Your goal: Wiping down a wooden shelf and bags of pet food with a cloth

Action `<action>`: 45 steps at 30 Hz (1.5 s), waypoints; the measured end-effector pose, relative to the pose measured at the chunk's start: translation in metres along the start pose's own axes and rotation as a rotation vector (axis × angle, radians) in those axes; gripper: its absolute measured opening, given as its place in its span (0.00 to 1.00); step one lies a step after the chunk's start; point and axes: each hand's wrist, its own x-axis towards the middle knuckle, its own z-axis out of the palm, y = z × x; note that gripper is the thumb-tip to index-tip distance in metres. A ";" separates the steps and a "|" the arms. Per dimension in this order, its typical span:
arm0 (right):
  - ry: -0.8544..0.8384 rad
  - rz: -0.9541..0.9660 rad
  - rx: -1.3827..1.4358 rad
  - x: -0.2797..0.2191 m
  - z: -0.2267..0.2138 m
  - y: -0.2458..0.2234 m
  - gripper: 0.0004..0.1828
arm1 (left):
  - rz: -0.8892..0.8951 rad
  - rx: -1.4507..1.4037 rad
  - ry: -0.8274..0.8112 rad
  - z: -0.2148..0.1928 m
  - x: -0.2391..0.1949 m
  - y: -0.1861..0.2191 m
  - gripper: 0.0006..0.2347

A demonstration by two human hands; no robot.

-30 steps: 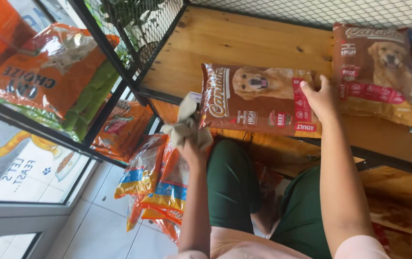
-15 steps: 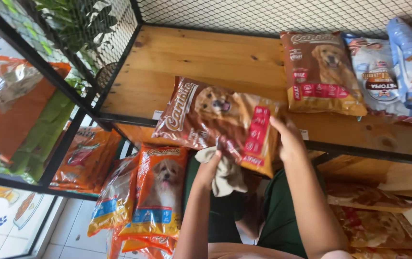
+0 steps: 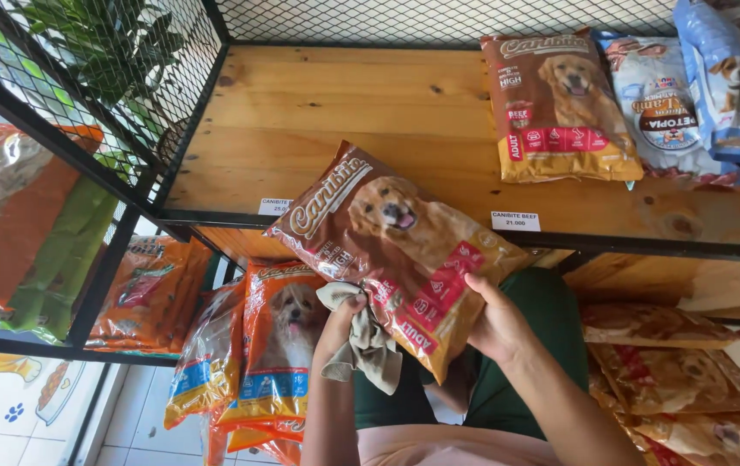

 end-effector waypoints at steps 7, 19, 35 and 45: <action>0.082 -0.152 -0.047 -0.037 0.039 -0.046 0.29 | 0.174 0.275 -0.151 -0.061 0.034 -0.064 0.33; -0.105 -0.880 0.259 0.080 0.018 -0.187 0.08 | 0.403 0.430 -0.315 -0.016 0.016 -0.003 0.25; -0.004 -0.604 0.520 0.185 -0.041 -0.289 0.25 | -0.037 0.579 0.026 0.023 0.056 -0.022 0.40; 0.036 -0.680 0.426 0.177 -0.051 -0.268 0.26 | -0.108 0.568 -0.033 0.037 0.061 -0.063 0.43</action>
